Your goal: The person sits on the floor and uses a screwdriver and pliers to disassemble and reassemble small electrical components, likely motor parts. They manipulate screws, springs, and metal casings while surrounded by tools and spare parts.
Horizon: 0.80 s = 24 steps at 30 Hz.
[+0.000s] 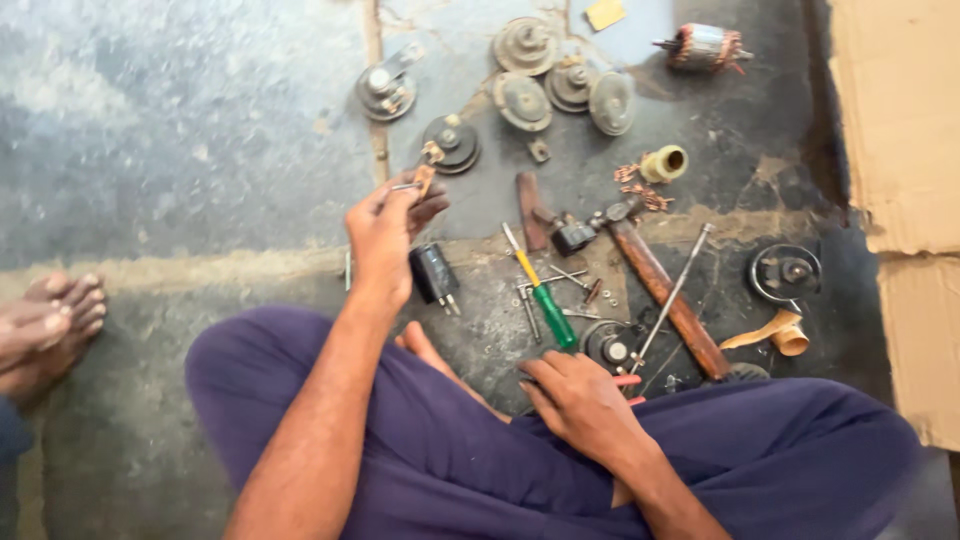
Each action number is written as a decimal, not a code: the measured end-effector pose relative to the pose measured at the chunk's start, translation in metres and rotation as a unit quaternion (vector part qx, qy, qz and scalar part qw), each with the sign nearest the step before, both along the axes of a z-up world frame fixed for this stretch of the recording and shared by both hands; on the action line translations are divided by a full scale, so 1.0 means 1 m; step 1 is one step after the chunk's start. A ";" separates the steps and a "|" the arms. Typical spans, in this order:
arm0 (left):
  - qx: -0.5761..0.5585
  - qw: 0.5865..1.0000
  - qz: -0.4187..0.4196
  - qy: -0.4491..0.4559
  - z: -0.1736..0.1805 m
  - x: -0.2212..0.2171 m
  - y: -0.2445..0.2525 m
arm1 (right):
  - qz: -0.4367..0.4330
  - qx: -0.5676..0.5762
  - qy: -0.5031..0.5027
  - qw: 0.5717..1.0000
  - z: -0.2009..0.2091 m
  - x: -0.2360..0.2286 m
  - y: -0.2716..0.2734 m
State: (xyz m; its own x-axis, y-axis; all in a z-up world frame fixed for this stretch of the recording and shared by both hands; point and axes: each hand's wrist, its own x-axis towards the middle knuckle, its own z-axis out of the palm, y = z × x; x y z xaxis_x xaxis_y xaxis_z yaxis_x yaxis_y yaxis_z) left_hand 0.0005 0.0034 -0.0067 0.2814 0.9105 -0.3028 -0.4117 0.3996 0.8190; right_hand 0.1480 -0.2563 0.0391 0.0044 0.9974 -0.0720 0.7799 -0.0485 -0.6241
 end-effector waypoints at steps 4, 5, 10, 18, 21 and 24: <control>0.008 1.000 0.000 0.023 -0.009 -0.002 -0.001 | 0.006 0.047 0.013 0.999 -0.014 0.013 0.015; 0.019 0.999 0.005 0.027 -0.009 -0.005 0.001 | -0.004 0.055 0.021 0.998 -0.015 0.014 0.019; 0.010 0.999 -0.018 0.033 -0.007 -0.007 0.004 | -0.053 0.021 0.018 0.998 -0.014 0.023 0.020; -0.027 0.999 -0.013 0.024 -0.002 -0.010 0.003 | -0.112 0.075 0.005 0.991 -0.012 0.047 0.018; -0.031 0.999 0.007 0.007 -0.002 -0.011 0.004 | -0.224 0.094 -0.027 0.970 -0.001 0.080 0.009; 0.007 1.000 0.015 0.010 -0.007 -0.012 0.012 | -0.283 0.154 -0.057 0.945 0.002 0.116 0.006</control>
